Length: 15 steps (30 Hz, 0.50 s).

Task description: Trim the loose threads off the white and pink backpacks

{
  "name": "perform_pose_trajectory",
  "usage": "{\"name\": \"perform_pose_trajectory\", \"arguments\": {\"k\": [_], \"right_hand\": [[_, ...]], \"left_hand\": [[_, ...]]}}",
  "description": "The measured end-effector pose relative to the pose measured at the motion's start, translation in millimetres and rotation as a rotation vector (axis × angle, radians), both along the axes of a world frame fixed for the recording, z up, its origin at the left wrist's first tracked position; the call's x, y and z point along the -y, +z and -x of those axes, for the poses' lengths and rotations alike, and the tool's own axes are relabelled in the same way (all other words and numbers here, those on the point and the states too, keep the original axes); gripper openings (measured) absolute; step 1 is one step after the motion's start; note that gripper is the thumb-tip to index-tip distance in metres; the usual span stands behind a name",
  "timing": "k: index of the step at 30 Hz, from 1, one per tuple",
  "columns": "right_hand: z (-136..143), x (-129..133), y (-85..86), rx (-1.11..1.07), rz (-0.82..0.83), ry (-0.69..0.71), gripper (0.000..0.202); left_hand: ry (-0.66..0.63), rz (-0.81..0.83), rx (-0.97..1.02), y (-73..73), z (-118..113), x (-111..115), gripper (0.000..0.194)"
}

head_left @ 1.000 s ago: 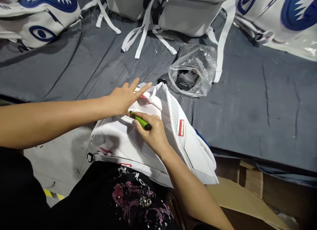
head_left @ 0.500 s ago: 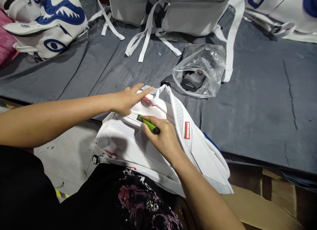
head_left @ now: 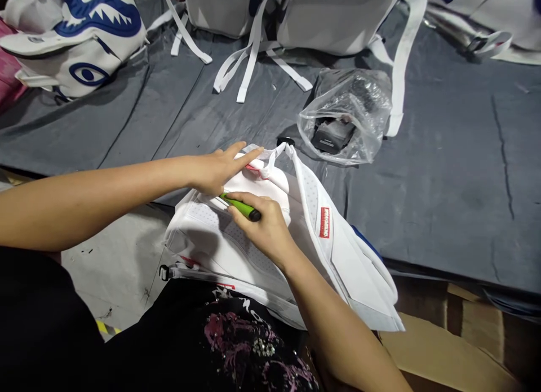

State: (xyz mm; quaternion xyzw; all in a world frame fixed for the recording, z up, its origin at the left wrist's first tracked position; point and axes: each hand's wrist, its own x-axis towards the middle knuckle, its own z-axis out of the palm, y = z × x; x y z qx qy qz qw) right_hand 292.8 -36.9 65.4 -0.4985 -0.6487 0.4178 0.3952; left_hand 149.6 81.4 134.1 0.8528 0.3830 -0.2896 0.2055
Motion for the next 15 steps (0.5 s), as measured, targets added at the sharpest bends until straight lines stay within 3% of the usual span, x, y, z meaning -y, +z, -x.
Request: {"name": "perform_pose_trajectory", "arguments": {"k": [9, 15], "right_hand": [[-3.0, 0.2, -3.8, 0.108, -0.076, -0.005, 0.025], [-8.6, 5.8, -5.9, 0.165, -0.082, -0.052, 0.026]], "left_hand": [[-0.017, -0.040, 0.009, -7.3, 4.2, -2.2, 0.125], [0.061, -0.120, -0.209, 3.8, -12.6, 8.2, 0.125]]}}
